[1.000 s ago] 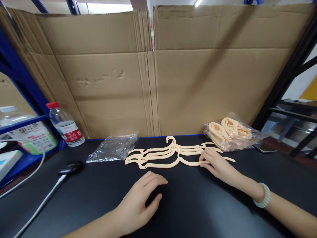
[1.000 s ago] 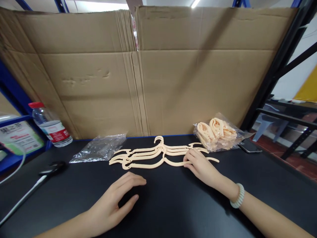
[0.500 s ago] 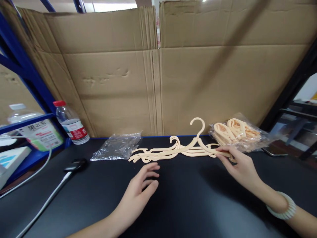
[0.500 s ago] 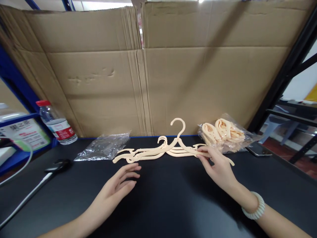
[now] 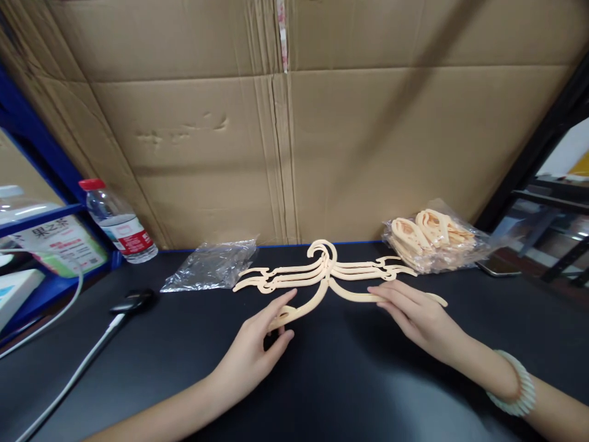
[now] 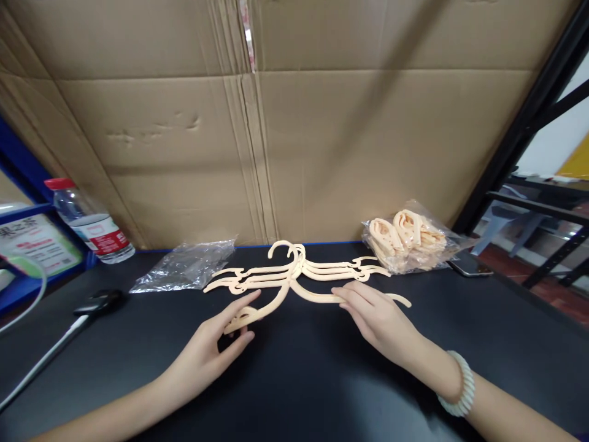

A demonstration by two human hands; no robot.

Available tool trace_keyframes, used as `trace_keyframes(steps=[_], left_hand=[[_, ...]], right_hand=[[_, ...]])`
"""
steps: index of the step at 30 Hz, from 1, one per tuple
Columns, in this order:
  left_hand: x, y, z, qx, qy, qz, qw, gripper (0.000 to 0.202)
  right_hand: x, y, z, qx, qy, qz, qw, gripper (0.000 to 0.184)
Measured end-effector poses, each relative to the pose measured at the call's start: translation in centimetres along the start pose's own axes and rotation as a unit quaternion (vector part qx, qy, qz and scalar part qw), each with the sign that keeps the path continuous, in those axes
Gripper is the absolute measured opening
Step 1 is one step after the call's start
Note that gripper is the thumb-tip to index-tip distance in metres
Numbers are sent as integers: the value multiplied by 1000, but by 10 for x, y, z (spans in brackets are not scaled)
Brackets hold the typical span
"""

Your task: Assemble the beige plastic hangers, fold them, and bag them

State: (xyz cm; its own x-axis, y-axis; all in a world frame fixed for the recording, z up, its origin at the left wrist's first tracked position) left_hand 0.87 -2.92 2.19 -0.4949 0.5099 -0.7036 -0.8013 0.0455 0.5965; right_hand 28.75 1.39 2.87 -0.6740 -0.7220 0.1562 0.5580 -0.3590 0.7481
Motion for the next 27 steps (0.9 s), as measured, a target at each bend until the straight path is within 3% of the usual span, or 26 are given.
trace_keyframes(steps=[9,15,22,27], left_hand=[[0,3,4,-25,72,-142,987,38],[5,3,3,-40,101,-131,986,34],[6,4,3,-68,95,-144,983,34],[9,5,2,-112,99,-176,973,34]], right_hand=[[15,16,10,-92,62,-216,970,12],[20,20,6,-123,73,-288,947,15],[12,13,7,-94,27,-215,972,11],[-3,9,7,-77,-78,-10,994,12]])
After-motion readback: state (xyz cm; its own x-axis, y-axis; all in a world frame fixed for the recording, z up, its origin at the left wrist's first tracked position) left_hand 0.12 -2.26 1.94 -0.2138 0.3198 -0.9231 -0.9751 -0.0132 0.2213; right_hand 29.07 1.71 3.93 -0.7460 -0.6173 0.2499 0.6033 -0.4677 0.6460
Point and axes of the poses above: each hand's wrist, its own z-axis towards the middle knuckle, its own y-axis out of the back of the hand, x = y × z, the point moved 4 cm from there along z, towards the middle knuckle, and after that the axes turned 11 degrees about -y, right-handed, at the moved point
